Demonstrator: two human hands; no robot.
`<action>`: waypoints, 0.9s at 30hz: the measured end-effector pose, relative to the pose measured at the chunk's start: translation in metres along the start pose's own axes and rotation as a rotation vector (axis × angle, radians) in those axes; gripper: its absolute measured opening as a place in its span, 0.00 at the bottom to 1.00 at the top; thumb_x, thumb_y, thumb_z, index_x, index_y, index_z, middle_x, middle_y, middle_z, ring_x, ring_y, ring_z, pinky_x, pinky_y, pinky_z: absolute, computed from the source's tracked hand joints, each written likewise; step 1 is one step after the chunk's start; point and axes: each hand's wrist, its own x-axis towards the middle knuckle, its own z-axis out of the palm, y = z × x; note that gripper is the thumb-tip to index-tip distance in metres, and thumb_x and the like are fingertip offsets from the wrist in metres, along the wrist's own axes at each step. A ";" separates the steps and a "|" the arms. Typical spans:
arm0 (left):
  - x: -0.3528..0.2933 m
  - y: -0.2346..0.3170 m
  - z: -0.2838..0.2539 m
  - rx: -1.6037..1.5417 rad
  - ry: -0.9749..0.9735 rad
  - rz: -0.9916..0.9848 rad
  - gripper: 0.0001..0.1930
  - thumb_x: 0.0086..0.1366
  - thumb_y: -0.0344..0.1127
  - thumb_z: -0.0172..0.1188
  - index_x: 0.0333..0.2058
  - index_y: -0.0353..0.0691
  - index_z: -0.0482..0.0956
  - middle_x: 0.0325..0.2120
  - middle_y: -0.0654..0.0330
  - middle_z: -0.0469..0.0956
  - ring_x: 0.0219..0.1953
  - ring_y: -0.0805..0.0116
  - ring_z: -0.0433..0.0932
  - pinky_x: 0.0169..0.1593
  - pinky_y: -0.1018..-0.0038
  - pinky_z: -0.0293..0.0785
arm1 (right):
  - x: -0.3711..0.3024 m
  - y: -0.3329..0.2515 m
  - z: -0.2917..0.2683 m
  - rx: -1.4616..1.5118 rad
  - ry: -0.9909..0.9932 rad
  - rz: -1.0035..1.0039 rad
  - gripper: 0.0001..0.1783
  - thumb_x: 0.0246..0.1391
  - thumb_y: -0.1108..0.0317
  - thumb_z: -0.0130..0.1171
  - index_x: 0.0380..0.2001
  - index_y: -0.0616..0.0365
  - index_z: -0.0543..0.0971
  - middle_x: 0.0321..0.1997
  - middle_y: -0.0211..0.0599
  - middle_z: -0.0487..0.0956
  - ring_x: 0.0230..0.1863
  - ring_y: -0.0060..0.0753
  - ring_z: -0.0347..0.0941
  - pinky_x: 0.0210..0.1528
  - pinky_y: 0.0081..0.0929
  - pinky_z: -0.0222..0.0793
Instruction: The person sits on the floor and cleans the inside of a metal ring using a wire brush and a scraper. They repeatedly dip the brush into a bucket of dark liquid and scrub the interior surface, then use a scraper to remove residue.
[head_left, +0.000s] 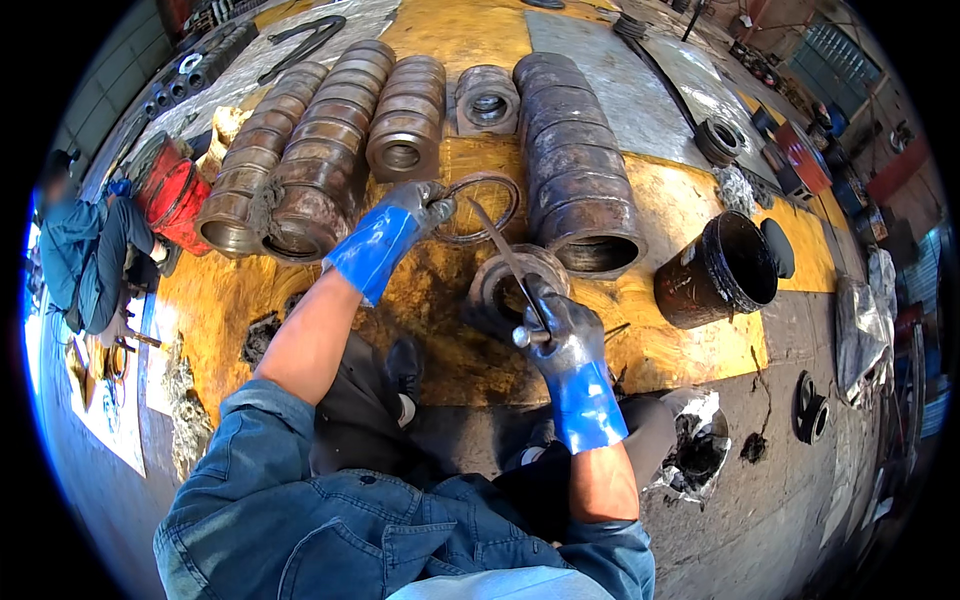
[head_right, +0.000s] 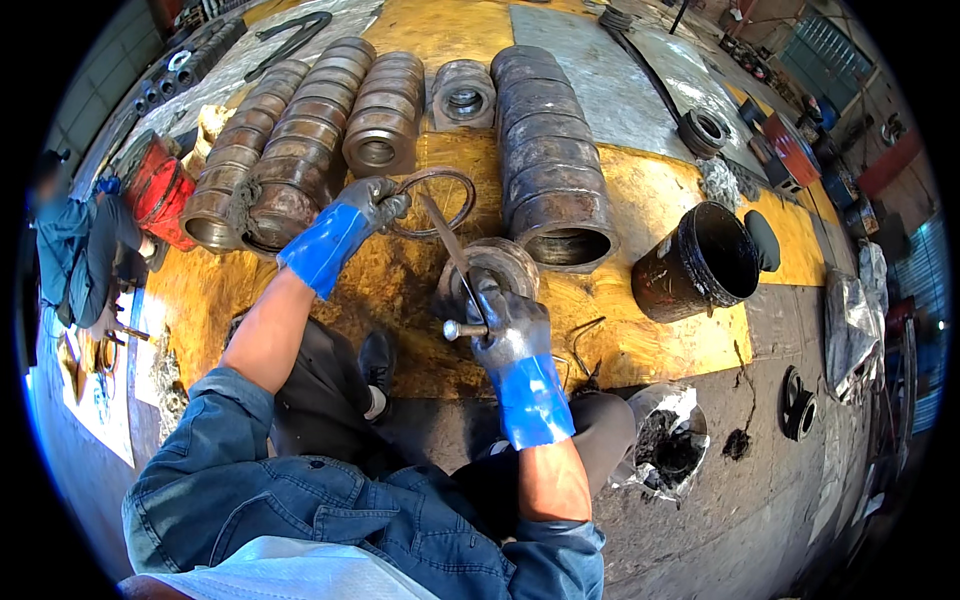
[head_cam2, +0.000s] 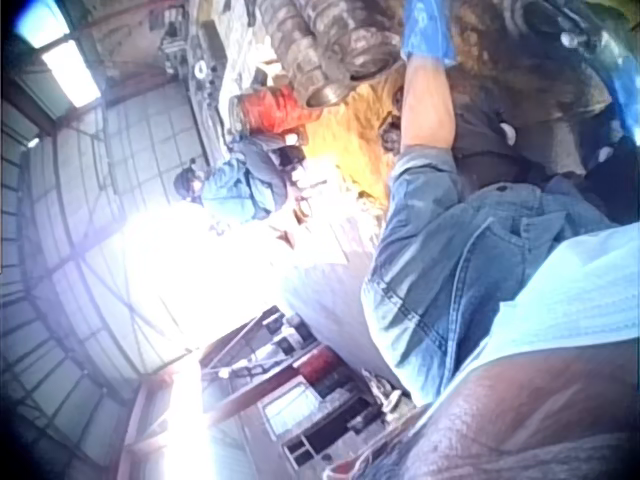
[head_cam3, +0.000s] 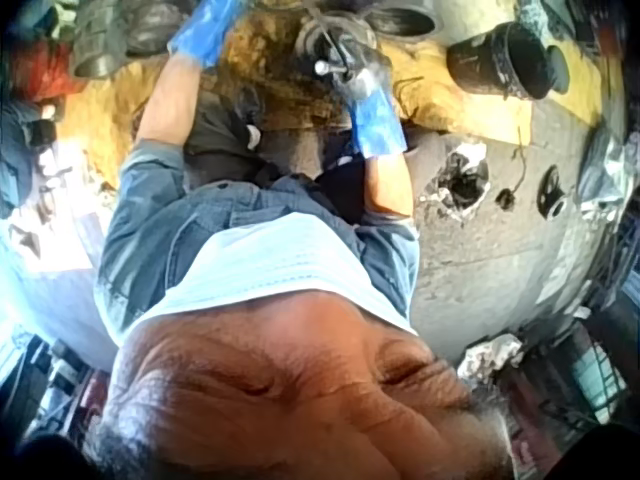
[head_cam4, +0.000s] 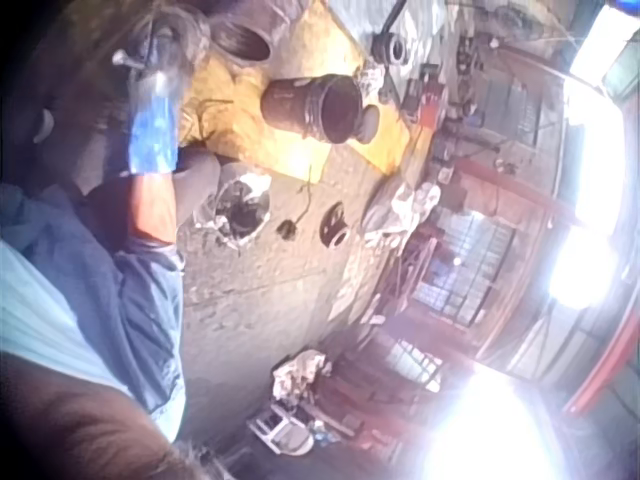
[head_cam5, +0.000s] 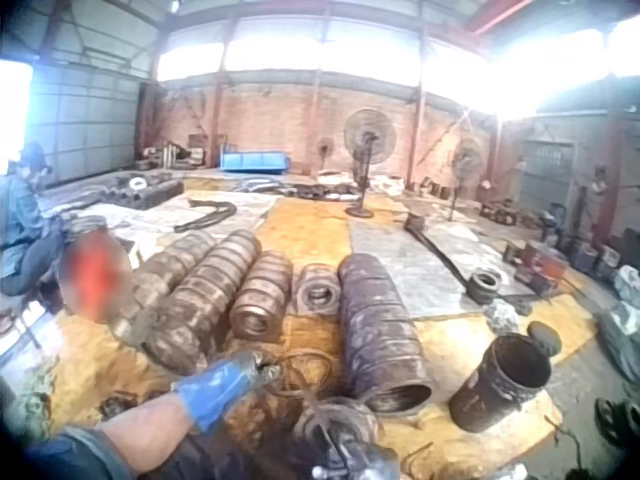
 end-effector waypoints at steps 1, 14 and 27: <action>0.001 -0.002 -0.002 -0.008 -0.018 -0.031 0.15 0.62 0.42 0.61 0.40 0.36 0.81 0.26 0.55 0.80 0.25 0.68 0.74 0.33 0.69 0.71 | 0.000 0.001 -0.002 -0.014 -0.004 0.007 0.28 0.39 0.72 0.64 0.49 0.54 0.77 0.24 0.40 0.77 0.26 0.44 0.76 0.29 0.37 0.72; -0.017 0.019 -0.016 -0.108 -0.169 -0.051 0.15 0.64 0.42 0.60 0.38 0.33 0.80 0.25 0.57 0.81 0.22 0.73 0.74 0.28 0.72 0.71 | 0.001 0.013 -0.001 -0.107 0.075 0.072 0.22 0.46 0.71 0.62 0.49 0.50 0.79 0.26 0.45 0.79 0.27 0.47 0.77 0.30 0.38 0.74; -0.006 -0.001 -0.004 -0.705 -0.100 -0.031 0.14 0.66 0.34 0.57 0.45 0.31 0.75 0.32 0.54 0.82 0.33 0.67 0.82 0.27 0.76 0.75 | -0.005 0.034 0.008 0.998 -0.047 0.925 0.16 0.62 0.63 0.50 0.48 0.62 0.74 0.32 0.41 0.82 0.22 0.23 0.74 0.21 0.19 0.66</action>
